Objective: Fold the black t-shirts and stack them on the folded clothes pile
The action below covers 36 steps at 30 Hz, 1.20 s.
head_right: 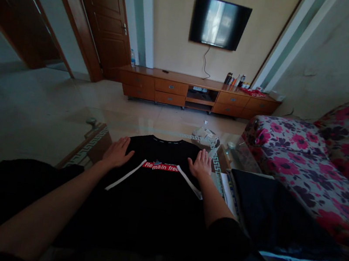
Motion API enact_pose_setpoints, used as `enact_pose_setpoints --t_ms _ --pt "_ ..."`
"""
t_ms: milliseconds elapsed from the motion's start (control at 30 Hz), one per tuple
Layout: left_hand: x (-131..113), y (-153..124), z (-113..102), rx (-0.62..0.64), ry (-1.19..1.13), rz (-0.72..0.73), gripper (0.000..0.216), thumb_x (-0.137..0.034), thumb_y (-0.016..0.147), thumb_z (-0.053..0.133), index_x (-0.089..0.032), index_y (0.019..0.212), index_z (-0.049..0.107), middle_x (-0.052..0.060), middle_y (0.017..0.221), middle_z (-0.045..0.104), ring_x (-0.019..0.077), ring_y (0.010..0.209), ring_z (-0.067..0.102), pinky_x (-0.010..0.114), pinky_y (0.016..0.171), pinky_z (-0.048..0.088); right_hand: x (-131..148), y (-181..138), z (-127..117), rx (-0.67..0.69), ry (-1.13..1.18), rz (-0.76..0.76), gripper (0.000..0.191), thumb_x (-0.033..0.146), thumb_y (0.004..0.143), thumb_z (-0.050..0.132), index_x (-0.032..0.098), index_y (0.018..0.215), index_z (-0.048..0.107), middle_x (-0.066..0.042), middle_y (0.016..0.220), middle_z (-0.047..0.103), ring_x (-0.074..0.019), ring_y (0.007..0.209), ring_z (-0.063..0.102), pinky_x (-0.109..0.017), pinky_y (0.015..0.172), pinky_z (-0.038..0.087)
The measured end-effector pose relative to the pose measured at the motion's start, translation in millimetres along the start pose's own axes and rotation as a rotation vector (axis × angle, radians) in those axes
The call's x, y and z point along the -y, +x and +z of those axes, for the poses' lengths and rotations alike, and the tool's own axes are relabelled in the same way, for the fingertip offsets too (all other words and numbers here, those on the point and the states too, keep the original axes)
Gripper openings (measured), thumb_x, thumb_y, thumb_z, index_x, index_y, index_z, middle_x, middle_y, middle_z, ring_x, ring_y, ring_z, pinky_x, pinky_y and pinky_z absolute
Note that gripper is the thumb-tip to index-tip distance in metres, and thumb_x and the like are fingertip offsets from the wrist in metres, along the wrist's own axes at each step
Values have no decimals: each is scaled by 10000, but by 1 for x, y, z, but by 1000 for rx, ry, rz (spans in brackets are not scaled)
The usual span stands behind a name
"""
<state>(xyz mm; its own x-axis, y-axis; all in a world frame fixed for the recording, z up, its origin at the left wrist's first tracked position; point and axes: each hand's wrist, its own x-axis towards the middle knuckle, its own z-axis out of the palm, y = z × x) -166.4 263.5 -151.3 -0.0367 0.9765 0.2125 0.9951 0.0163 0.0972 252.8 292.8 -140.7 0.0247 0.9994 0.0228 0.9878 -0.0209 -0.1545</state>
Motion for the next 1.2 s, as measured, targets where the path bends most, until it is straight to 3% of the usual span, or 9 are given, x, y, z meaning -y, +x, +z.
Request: enact_pose_setpoints --t_ms 200,300,400,467,600,700,833,1200 --pt "6 9 20 57 36 8 892 -666 932 340 -69 1590 254 162 1676 207 293 1550 184 434 1250 172 -4 7 13 14 -17 19 938 727 958 217 68 1622 146 -139 1698 44 -281 1566 25 -468 1253 19" --pt "0 6 13 22 32 -15 850 -637 948 330 -74 1583 279 164 1669 229 293 1548 191 444 1254 161 -4 11 7 46 25 16 959 751 951 208 74 1626 132 -132 1698 13 -274 1568 12 -467 1255 13" --pt "-10 -5 -5 -94 23 -50 713 -517 1000 255 -96 1572 316 141 1661 270 270 1553 179 447 1264 120 -9 7 -6 87 110 34 885 694 988 107 87 1631 94 -112 1701 10 -236 1570 15 -443 1261 45" --pt "-18 -18 -19 -117 13 -20 678 -483 1012 228 -102 1557 358 130 1651 300 264 1555 173 443 1267 106 -13 -7 -16 65 124 15 811 624 1016 56 99 1633 98 -100 1702 32 -213 1570 26 -420 1264 54" --pt "-26 -57 -36 8 28 105 692 -548 1001 254 -138 1532 423 108 1640 332 261 1553 182 439 1263 122 -20 -58 -26 26 11 -182 779 624 1021 158 127 1617 227 -94 1703 51 -221 1570 27 -402 1263 14" --pt "-27 -92 -33 98 35 125 721 -593 989 273 -157 1547 408 105 1643 325 264 1549 196 437 1252 152 -23 -95 -21 47 -41 -173 799 635 1015 197 111 1619 211 -117 1700 42 -230 1569 20 -398 1261 47" --pt "-28 -118 -22 94 1 117 761 -617 992 261 -152 1592 314 113 1669 240 269 1555 168 441 1238 181 -23 -115 -13 84 -37 -128 882 707 981 228 116 1631 144 -124 1698 20 -240 1569 -2 -412 1258 64" --pt "-26 -115 -19 89 -77 104 781 -634 983 310 -133 1582 334 136 1665 240 291 1549 186 456 1233 167 -30 -112 -4 43 100 -156 951 780 939 229 122 1625 197 -116 1698 19 -264 1568 -1 -441 1262 17"
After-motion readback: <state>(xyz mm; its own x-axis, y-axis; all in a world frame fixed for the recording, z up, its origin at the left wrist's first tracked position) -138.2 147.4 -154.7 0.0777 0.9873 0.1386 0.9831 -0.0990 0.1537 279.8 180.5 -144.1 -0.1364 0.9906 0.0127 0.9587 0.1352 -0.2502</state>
